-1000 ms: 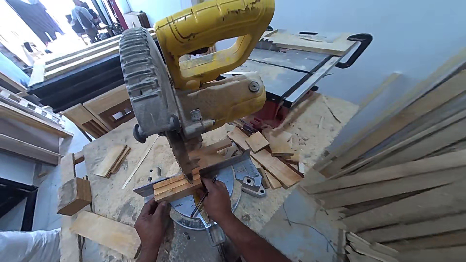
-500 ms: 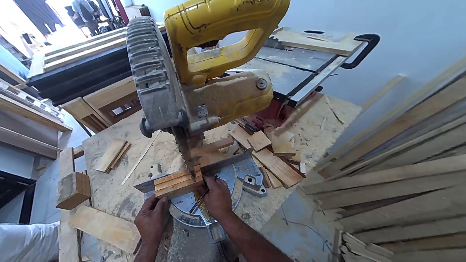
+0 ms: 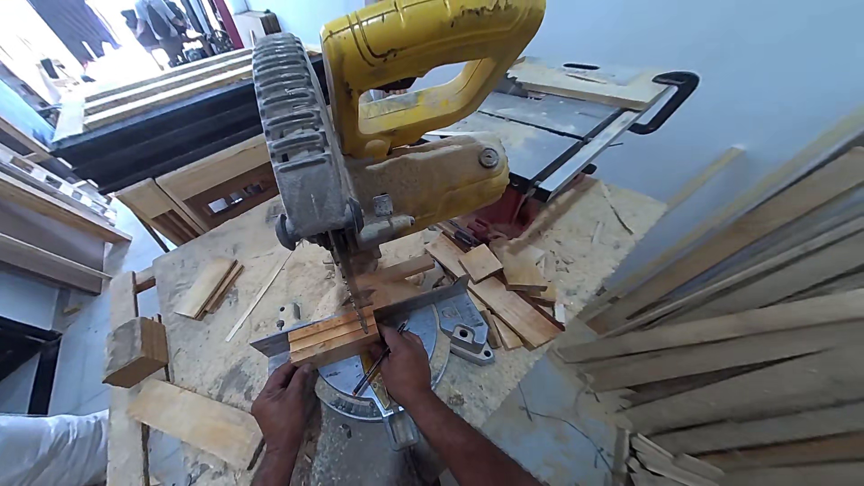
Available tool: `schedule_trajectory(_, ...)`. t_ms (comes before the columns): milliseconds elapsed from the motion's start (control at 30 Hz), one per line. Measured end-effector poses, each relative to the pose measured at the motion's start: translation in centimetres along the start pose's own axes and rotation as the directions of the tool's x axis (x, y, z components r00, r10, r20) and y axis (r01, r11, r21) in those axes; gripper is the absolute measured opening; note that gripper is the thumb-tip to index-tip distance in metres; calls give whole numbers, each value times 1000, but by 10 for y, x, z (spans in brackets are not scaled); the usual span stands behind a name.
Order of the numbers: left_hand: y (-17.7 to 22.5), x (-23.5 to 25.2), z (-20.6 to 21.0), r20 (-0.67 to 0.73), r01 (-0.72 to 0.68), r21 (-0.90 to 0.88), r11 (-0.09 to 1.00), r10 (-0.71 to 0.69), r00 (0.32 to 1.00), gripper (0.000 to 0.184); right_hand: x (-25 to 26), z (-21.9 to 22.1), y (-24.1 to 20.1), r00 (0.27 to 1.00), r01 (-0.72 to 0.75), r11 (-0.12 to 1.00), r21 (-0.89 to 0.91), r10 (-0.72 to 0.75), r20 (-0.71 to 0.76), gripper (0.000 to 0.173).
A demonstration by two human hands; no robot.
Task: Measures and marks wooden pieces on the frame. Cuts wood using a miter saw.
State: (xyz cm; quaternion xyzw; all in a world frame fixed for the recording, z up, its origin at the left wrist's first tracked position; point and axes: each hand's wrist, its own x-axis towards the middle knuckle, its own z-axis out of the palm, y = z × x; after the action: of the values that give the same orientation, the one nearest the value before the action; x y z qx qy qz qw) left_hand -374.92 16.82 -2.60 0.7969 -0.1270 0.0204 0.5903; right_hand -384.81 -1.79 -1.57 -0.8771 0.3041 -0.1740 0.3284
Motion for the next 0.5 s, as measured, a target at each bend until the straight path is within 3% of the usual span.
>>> schedule_trajectory(500, 1, -1, 1, -21, 6, 50, 999, -5, 1000, 10, -2, 4, 3, 995, 62, 998, -5, -63, -75, 30)
